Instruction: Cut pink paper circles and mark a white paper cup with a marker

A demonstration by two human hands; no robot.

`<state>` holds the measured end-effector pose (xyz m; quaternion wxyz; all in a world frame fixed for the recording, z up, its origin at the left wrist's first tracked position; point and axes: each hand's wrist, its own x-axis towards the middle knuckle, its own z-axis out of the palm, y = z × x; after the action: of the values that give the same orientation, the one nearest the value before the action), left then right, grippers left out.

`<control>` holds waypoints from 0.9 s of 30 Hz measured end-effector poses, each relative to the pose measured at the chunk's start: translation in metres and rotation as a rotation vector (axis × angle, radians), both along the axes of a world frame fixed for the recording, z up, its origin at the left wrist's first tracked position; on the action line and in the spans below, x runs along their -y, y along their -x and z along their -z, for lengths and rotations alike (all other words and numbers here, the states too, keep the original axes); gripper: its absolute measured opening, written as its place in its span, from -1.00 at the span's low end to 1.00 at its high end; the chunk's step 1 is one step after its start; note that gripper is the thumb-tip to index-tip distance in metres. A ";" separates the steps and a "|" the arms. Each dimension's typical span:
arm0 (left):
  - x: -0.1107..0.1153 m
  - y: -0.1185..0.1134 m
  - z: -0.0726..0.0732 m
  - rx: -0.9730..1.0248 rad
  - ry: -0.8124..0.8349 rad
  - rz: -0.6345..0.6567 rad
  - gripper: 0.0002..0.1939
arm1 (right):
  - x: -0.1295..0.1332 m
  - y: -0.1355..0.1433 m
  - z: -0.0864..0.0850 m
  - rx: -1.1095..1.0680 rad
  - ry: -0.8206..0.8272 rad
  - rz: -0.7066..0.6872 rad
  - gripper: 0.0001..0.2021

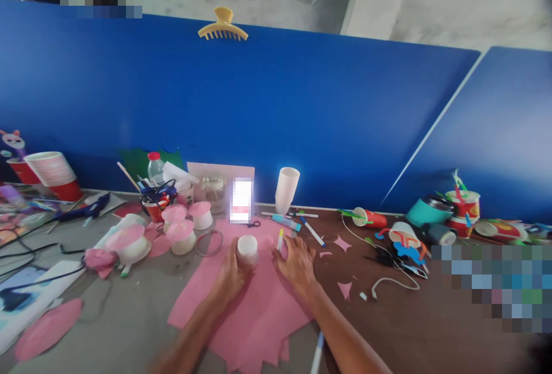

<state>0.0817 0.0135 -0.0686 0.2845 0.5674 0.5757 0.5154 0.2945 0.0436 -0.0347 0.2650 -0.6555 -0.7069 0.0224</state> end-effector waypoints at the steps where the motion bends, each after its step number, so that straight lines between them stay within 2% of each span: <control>1: -0.001 0.001 0.001 0.004 0.002 -0.012 -0.24 | -0.004 -0.003 0.007 -0.069 -0.100 -0.009 -0.67; 3: -0.003 0.002 0.002 0.020 0.024 -0.029 -0.26 | -0.011 -0.009 0.018 -0.204 -0.244 -0.003 -0.72; 4: -0.004 0.003 0.002 0.037 0.037 -0.036 -0.27 | -0.014 -0.012 0.021 -0.234 -0.253 0.024 -0.72; 8: -0.006 0.007 0.000 0.112 0.058 -0.064 -0.40 | -0.022 -0.016 0.016 -0.207 -0.041 0.172 -0.63; 11: -0.005 0.009 -0.004 0.110 0.033 -0.074 -0.46 | -0.022 -0.014 0.007 -0.168 0.063 0.206 -0.60; 23: -0.004 0.007 -0.011 0.083 -0.008 -0.082 -0.34 | -0.014 -0.015 -0.003 -0.034 0.081 0.150 -0.69; 27: 0.000 0.006 -0.015 0.050 -0.016 -0.063 -0.39 | -0.009 -0.015 -0.009 0.043 0.090 0.107 -0.68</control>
<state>0.0758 0.0137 -0.0538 0.2778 0.5384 0.5817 0.5427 0.3098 0.0522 -0.0258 0.2209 -0.7041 -0.6744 0.0261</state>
